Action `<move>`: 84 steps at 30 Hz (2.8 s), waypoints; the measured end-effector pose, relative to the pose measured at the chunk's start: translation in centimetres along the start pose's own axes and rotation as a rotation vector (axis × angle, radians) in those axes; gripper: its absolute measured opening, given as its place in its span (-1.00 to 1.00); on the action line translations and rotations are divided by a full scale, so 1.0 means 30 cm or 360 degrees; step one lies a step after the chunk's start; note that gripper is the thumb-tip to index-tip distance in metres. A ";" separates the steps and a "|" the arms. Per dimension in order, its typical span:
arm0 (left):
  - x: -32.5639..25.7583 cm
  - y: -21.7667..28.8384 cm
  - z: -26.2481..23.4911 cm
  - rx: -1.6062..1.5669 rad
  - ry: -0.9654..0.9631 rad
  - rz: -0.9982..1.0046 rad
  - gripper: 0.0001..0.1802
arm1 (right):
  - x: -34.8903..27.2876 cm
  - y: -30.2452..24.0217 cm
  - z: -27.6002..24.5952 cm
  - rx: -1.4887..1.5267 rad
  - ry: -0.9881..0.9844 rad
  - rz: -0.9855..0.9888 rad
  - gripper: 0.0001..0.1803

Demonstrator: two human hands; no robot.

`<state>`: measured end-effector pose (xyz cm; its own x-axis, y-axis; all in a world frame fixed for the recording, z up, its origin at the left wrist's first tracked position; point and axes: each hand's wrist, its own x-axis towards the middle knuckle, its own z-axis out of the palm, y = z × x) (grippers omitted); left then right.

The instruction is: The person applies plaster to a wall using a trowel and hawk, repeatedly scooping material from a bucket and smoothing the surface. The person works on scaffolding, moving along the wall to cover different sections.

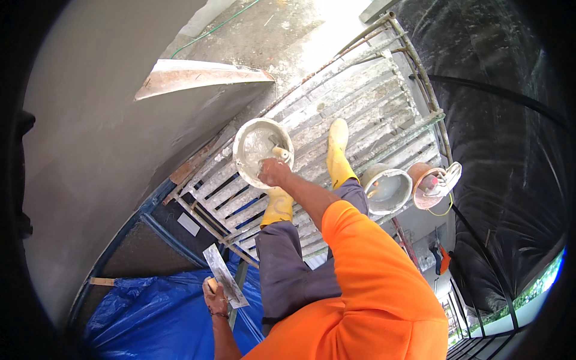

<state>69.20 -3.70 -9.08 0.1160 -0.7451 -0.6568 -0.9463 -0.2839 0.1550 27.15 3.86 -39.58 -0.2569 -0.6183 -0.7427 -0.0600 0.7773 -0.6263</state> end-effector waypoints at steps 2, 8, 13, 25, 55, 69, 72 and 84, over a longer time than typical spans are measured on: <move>-0.029 0.047 -0.005 0.0083 -0.0009 0.0153 -0.44 | -0.069 0.022 -0.098 0.0063 0.0014 -0.0033 -0.52; -0.028 0.331 0.071 0.0417 -0.0056 0.0552 -0.42 | -0.331 0.136 -0.452 0.0284 0.0431 0.0131 -0.52; -0.008 0.621 0.165 0.0483 -0.0154 0.0763 -0.39 | -0.468 0.323 -0.637 0.0650 0.0797 0.0344 -0.54; -0.162 1.153 0.283 0.1051 -0.0081 0.1151 -0.34 | -0.351 1.069 -1.040 0.1300 0.1442 0.0747 -0.48; -0.365 1.429 0.229 0.0142 -0.0152 0.2474 -0.67 | -0.875 -0.476 -0.660 0.1821 0.0045 0.0000 -0.47; -0.255 1.382 -0.067 -0.0043 0.0035 0.2695 -0.51 | -0.806 -0.673 -0.651 0.2102 0.0629 -0.0275 -0.53; -0.175 1.331 -0.179 -0.0232 0.0355 0.2499 -0.50 | -0.795 -0.687 -0.722 0.1955 0.0710 -0.0350 -0.51; 0.177 1.212 -0.333 -0.0327 0.0258 0.1731 -0.59 | -0.847 -0.625 -0.770 0.0248 0.1552 -0.0262 -0.52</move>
<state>38.43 -24.00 0.45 -0.6908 -0.7230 0.0040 -0.5020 0.4836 0.7170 12.52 7.68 -3.50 -0.9398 -0.2970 -0.1690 -0.0569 0.6237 -0.7796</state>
